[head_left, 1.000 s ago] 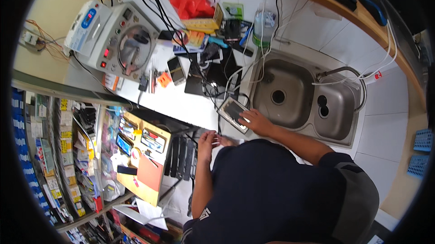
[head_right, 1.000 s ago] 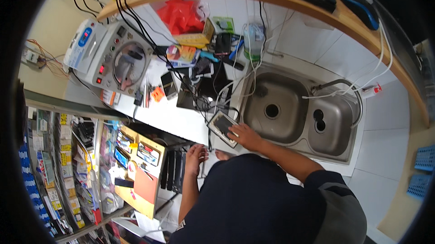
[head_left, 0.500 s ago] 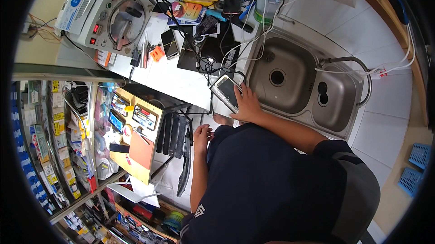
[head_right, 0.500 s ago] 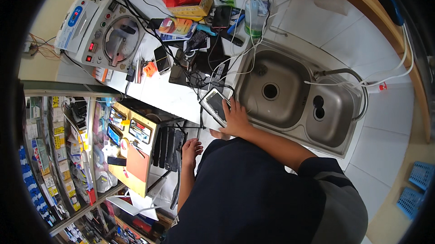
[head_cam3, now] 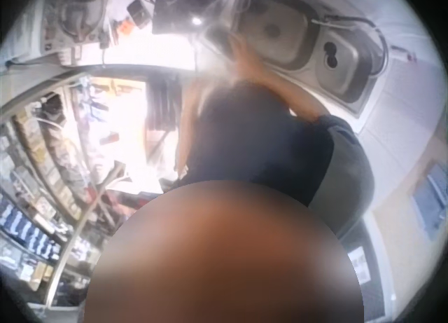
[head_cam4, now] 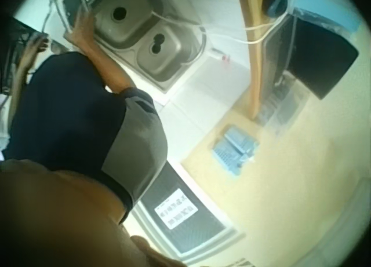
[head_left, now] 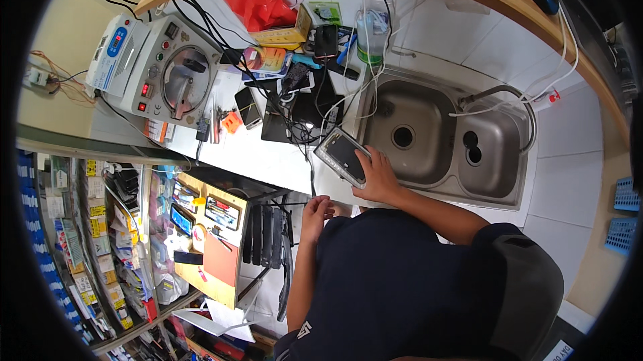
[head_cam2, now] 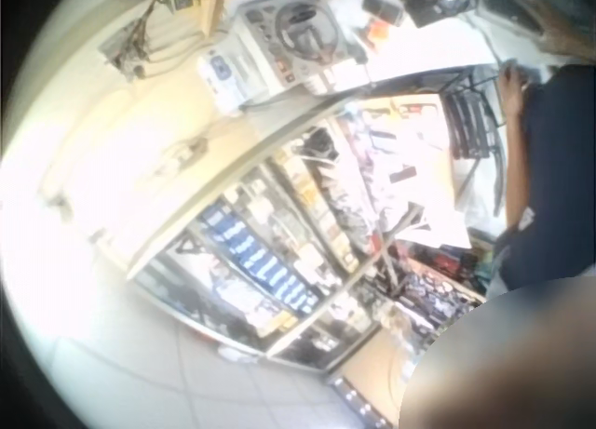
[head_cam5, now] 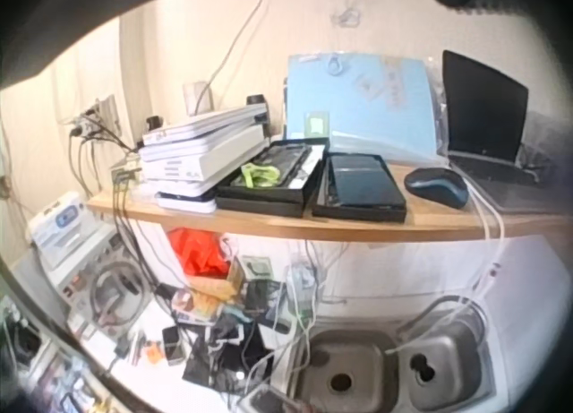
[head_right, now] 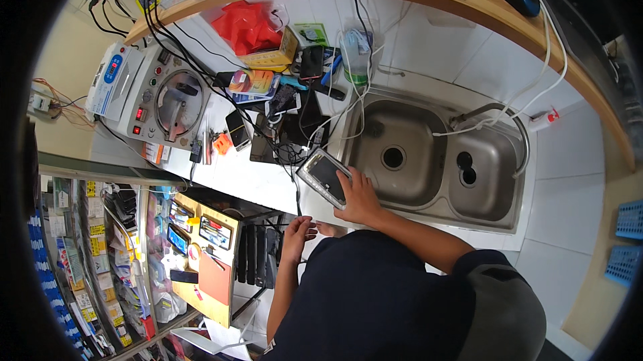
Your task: The person handles multiple mobile phones and parts at a cluttered workbench, opening and closing phone casings, inspecting internal components, and moving items around. They also walk to a sink area and return to the bench, continuing to manipulate phone parts.
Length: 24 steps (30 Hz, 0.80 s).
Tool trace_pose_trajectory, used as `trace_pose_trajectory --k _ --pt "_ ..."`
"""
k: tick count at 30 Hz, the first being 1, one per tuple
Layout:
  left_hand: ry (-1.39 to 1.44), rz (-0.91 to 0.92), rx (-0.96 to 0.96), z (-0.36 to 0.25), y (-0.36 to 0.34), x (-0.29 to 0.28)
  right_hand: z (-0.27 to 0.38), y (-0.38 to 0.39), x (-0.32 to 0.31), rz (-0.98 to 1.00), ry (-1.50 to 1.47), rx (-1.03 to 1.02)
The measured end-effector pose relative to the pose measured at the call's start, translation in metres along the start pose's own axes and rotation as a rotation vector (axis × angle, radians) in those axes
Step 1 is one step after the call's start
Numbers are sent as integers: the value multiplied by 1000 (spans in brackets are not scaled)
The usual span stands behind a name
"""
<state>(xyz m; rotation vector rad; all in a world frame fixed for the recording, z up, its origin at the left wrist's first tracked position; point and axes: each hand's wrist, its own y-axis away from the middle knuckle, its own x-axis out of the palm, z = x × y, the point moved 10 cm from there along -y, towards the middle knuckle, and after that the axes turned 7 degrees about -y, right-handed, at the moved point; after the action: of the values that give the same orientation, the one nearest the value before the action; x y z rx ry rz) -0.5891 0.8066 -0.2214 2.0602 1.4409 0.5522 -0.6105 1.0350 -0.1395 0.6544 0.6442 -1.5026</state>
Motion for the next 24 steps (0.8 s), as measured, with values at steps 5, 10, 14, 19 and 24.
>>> trace_pose_trajectory --k 5,10,14,19,24 --pt "48 49 115 -53 7 19 34 -15 -19 -42 -42 -89" --pt "120 -65 234 -102 -16 17 59 -21 -19 -21 -75 -188" --pt "197 -198 255 -105 -18 -20 78 -25 -33 15 -153 -226" --pt "259 -492 295 -109 -23 -143 43 -29 -50 1 -111 -88" --pt "221 -596 305 -157 -75 -229 -26 -10 -42 18 -10 -6"
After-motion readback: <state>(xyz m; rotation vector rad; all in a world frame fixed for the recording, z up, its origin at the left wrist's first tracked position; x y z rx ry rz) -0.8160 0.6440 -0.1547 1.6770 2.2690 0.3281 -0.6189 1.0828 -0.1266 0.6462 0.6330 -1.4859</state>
